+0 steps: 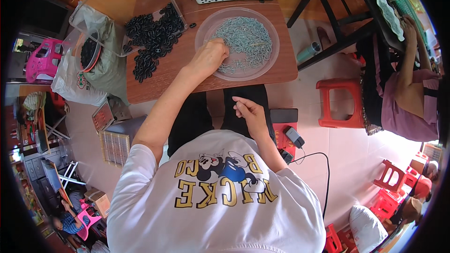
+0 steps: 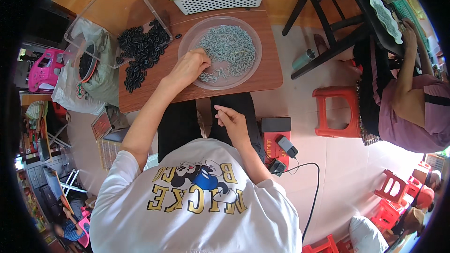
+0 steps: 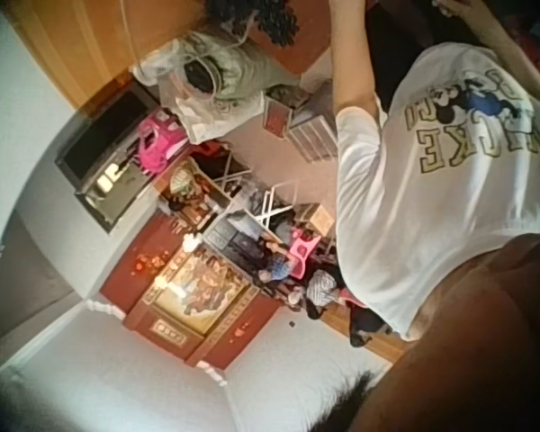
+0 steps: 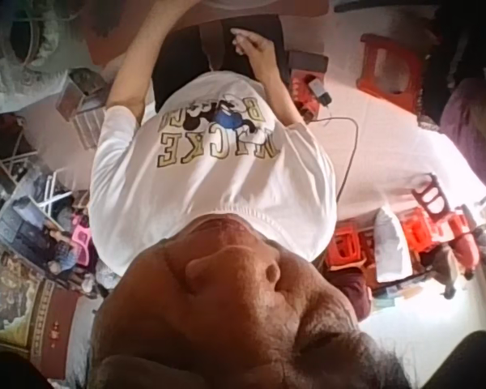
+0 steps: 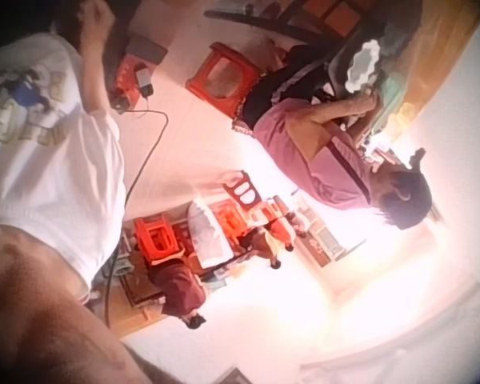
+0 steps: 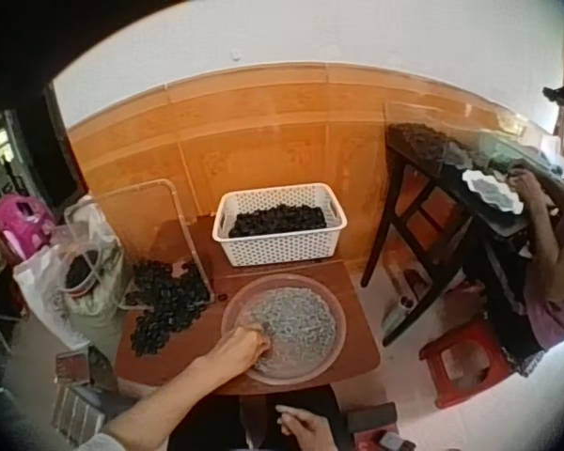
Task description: The person sits at a table and repeatedly picks up small black plastic components and light blue metal pins. They insert the pins into the plastic components by hand and place the assembled units into a white basket.
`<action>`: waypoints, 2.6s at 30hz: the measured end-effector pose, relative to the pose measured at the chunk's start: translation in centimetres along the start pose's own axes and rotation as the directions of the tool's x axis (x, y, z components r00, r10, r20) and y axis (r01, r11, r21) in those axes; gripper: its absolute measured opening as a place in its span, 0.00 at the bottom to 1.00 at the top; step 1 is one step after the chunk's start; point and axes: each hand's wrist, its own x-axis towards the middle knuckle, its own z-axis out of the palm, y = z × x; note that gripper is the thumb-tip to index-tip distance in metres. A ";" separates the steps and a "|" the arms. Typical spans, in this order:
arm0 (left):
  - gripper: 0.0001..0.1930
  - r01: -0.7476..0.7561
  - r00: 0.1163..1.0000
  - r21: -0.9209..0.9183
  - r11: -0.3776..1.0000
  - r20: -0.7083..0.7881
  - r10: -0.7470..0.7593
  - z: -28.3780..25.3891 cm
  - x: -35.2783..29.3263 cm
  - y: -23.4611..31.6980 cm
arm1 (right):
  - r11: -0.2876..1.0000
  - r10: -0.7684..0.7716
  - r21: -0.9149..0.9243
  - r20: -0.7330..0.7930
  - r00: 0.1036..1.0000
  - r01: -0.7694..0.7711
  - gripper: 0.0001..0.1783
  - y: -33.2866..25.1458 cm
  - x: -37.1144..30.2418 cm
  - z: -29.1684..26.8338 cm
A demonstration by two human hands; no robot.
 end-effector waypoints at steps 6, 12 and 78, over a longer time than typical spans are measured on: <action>0.05 -0.009 0.998 -0.079 0.997 -0.055 0.005 -0.7 0.4 -0.4 | 1.000 0.013 -0.004 0.006 1.000 -0.013 0.13 0.2 0.4 0.3; 0.06 -0.113 0.992 -0.007 0.994 -0.054 0.113 0.5 1.2 -1.1 | 1.000 0.004 -0.007 0.016 1.000 -0.004 0.14 0.3 0.4 0.4; 0.05 -0.224 0.824 -0.871 -0.437 0.070 -0.563 0.3 -11.9 0.5 | 0.950 -0.028 0.311 0.163 0.986 -0.025 0.09 -6.0 4.7 10.7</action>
